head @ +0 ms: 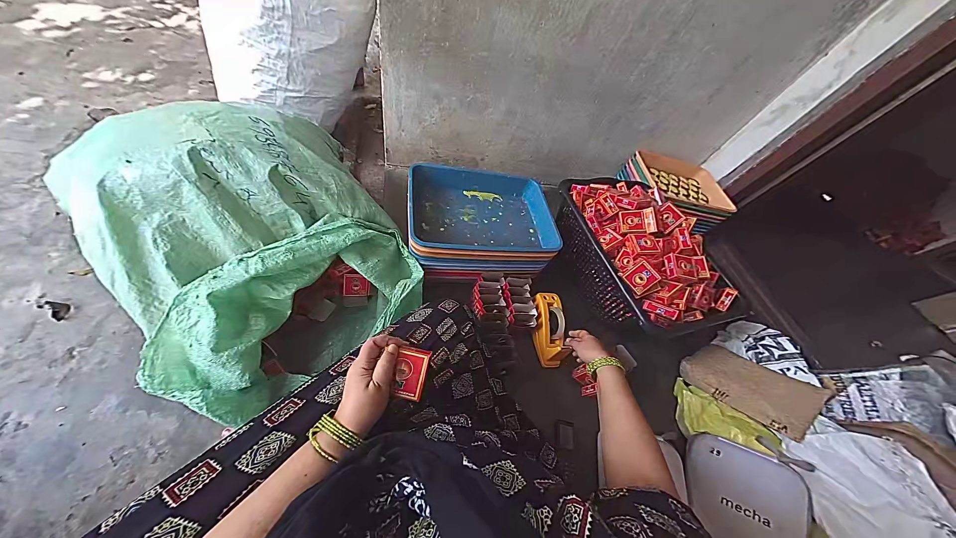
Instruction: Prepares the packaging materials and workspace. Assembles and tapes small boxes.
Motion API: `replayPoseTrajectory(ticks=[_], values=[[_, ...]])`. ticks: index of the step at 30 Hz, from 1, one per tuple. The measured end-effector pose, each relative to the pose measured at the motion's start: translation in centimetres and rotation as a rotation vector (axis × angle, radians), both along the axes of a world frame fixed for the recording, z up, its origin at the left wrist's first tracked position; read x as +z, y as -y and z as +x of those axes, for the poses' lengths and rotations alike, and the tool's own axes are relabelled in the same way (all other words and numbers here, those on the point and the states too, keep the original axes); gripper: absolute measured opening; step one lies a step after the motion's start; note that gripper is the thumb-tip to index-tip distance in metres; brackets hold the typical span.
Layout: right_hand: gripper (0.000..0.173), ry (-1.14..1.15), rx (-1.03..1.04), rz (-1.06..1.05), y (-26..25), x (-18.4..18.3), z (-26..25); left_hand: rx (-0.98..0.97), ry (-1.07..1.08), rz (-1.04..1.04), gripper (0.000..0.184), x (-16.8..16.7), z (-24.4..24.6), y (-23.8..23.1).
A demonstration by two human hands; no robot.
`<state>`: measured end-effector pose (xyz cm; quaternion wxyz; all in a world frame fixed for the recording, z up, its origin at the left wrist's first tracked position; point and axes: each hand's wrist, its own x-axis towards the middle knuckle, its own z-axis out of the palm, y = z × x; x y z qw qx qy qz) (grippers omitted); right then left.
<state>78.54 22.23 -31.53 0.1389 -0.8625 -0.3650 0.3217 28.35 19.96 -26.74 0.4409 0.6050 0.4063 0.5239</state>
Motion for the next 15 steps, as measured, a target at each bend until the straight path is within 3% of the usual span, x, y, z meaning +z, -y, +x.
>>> replayPoseTrajectory(ticks=[5,10,15], values=[[0.044,-0.061,-0.107,0.101,-0.1,-1.2,-0.6,0.018,-0.032,0.001,0.026,0.0,0.0,0.2],[0.037,-0.202,-0.282,0.213,1.0,-0.2,-1.0,0.041,-0.038,-0.006,0.025,0.4,-0.1,0.2],[0.025,-0.170,-0.262,0.089,3.4,0.6,-1.9,0.045,-0.024,0.007,0.024,0.3,-0.2,0.1]])
